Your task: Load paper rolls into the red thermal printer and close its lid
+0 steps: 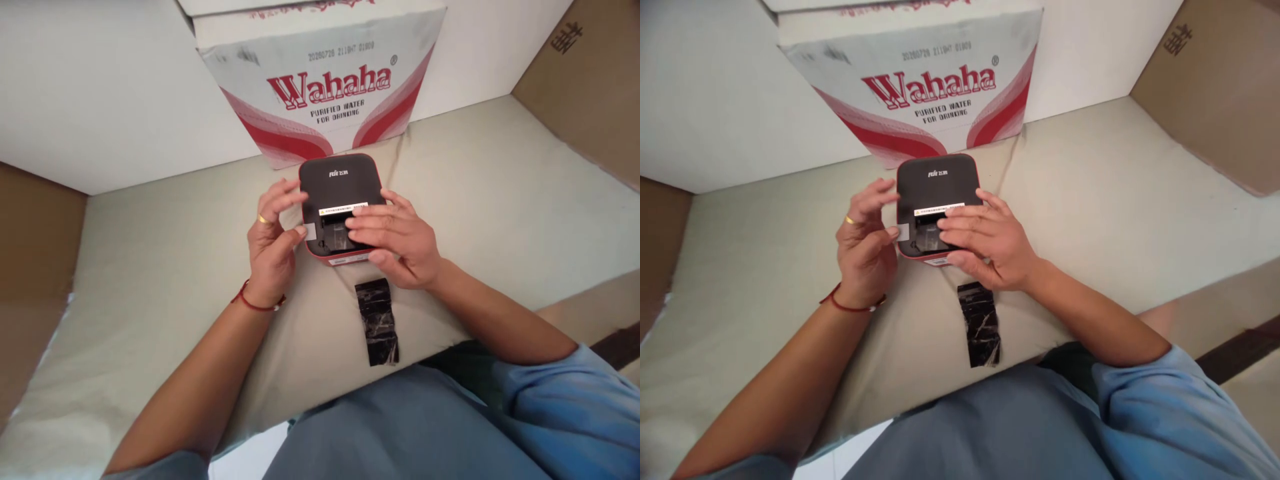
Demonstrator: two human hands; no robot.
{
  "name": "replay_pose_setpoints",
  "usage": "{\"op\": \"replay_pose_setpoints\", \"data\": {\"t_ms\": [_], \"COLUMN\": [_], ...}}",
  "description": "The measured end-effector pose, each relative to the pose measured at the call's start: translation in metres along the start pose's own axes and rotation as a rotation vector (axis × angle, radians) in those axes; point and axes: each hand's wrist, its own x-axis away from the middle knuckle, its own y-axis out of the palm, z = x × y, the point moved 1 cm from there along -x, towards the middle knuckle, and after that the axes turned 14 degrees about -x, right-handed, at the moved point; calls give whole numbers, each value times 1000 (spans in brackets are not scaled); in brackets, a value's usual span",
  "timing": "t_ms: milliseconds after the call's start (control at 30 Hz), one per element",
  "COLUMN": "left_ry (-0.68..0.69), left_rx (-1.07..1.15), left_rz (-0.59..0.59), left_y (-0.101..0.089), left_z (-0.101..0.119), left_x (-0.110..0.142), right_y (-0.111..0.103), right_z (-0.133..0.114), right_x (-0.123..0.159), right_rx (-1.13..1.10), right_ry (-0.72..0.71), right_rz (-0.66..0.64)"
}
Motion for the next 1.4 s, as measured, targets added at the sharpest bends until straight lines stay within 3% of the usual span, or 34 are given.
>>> {"op": "replay_pose_setpoints", "data": {"t_ms": [133, 400, 533, 767, 833, 967, 1033, 1133, 1233, 1400], "left_ry": [-89, -103, -187, -143, -146, -184, -181, -256, -401, -428], "left_rx": [11, 67, 124, 133, 154, 223, 228, 180, 75, 94], "left_rz": [-90, -169, -136, -128, -112, -29, 16, 202, 338, 197], "left_y": [6, 15, 18, 25, 31, 45, 49, 48, 43, 41], "left_z": [-9, -9, -10, -25, -29, -33, -33, -36, -39, -27], "left_x": [0, 3, 6, 8, 9, 13, 13, 13, 15, 14], "right_y": [4, 6, 4, 2, -2, -19, -26, -24, -7, 21], "right_z": [5, 6, 6, -4, -13, -22, -13, 15, 44, 60], "right_x": [10, 11, 9, 3, -8, -49, -73, -99, -108, -111], "right_rx": [46, 61, 105, 31, 17, 67, 143, 326, 459, 545], "right_ry": [-9, -152, -83, -224, -110, 292, 410, 401, 360, 498], "right_rz": [-47, 34, -32, 8, -12, -9, -109, -289, -372, -403]}}
